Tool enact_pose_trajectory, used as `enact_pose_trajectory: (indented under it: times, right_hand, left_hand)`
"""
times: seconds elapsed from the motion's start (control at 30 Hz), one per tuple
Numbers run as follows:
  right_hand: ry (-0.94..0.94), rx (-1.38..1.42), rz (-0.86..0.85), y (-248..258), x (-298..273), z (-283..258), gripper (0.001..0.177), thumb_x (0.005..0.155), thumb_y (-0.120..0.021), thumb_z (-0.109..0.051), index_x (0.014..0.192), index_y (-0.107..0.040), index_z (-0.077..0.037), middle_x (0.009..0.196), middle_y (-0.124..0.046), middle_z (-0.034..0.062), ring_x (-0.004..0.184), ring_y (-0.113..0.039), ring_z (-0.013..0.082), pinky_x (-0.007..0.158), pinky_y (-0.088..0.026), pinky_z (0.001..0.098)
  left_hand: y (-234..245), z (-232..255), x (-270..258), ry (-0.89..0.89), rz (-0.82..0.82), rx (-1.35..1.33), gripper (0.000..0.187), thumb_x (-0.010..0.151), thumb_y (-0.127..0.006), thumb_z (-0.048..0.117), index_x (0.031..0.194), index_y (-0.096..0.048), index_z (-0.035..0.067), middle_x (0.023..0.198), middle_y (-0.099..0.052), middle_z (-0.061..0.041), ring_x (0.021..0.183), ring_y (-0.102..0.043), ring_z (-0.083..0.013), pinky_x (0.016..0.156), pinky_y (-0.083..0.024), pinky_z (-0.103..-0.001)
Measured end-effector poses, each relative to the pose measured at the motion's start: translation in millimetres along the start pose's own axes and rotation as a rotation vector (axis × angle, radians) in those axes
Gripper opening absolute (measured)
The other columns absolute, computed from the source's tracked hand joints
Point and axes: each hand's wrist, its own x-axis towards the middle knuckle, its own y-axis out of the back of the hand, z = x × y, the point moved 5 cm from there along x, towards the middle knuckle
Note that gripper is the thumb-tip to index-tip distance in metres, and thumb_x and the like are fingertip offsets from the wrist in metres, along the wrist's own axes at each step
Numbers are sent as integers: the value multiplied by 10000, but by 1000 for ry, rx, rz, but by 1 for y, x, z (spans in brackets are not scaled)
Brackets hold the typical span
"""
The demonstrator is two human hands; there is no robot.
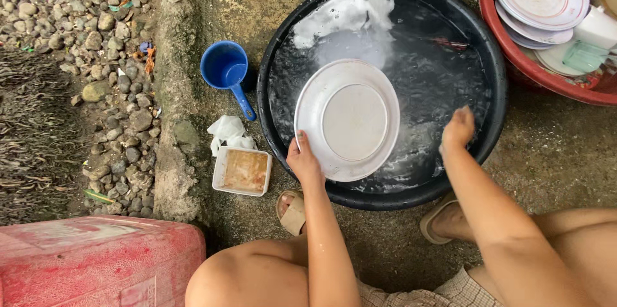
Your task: The person washes plates and cups in a basin of soapy water by hand, scrubbing them and then moving them into a second basin.
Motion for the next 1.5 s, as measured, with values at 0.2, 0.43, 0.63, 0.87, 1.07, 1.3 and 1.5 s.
enact_pose_trajectory:
  times: [0.2, 0.43, 0.63, 0.87, 1.07, 1.3, 1.5]
  right_hand:
    - [-795, 1150, -589, -81, -48, -5, 355, 1114, -580, -290, 1206, -638, 47, 1196, -674, 203, 1168, -662, 328, 1083, -552, 439]
    - [-438, 483, -1166, -140, -158, -216, 448, 1022, -485, -334, 1210, -696, 13, 1248, -723, 130, 1155, -708, 226, 1036, -565, 385]
    - [42, 117, -378, -66, -66, -117, 361, 1049, -539, -276, 1270, -681, -28, 1245, -713, 75, 1080, -672, 188, 963, -533, 330]
    - [-885, 713, -300, -15, -31, 45, 457, 1037, -445, -326, 1251, -614, 41, 1146, -722, 164, 1081, -682, 293, 965, -531, 397]
    - [-649, 647, -905, -112, -102, -112, 334, 977, -656, -252, 1139, -709, 34, 1080, -740, 165, 1070, -684, 294, 986, -552, 414]
    - [1047, -549, -353, -77, -136, -322, 491, 747, -850, -250, 1192, -722, -87, 1198, -742, 220, 1140, -616, 409, 945, -492, 450]
    - [20, -526, -604, -24, -40, -301, 562, 771, -870, -279, 1218, -625, -44, 1053, -683, 105, 922, -693, 244, 765, -565, 404]
  left_hand:
    - [-16, -8, -15, 18, -42, -49, 305, 982, -681, 292, 959, -741, -5, 817, -689, 9, 721, -549, -65, 648, -445, -232]
    - [-42, -17, -28, -46, -134, 62, 245, 921, -782, 210, 865, -663, 2, 818, -672, 12, 710, -534, -60, 638, -443, -240]
    - [-27, -14, -25, -6, 34, -30, 329, 1036, -632, 293, 861, -685, 20, 724, -545, 66, 652, -418, -35, 563, -335, -233]
    - [-21, 3, -24, -278, 22, 10, 449, 1020, -739, 278, 715, -495, 56, 691, -464, 79, 658, -349, -37, 566, -285, -236]
    - [-25, -8, -22, -169, 3, -5, 398, 914, -830, 195, 744, -490, 77, 701, -536, 48, 622, -401, -58, 556, -344, -235]
    - [-47, -10, -18, 234, 60, -131, 443, 1008, -570, 370, 1314, -609, 51, 1308, -663, -112, 1170, -616, -223, 996, -503, -380]
    - [-101, -70, -7, 416, 11, -15, 607, 1067, -331, 466, 1462, -488, 33, 1437, -559, -179, 1266, -559, -292, 1043, -453, -432]
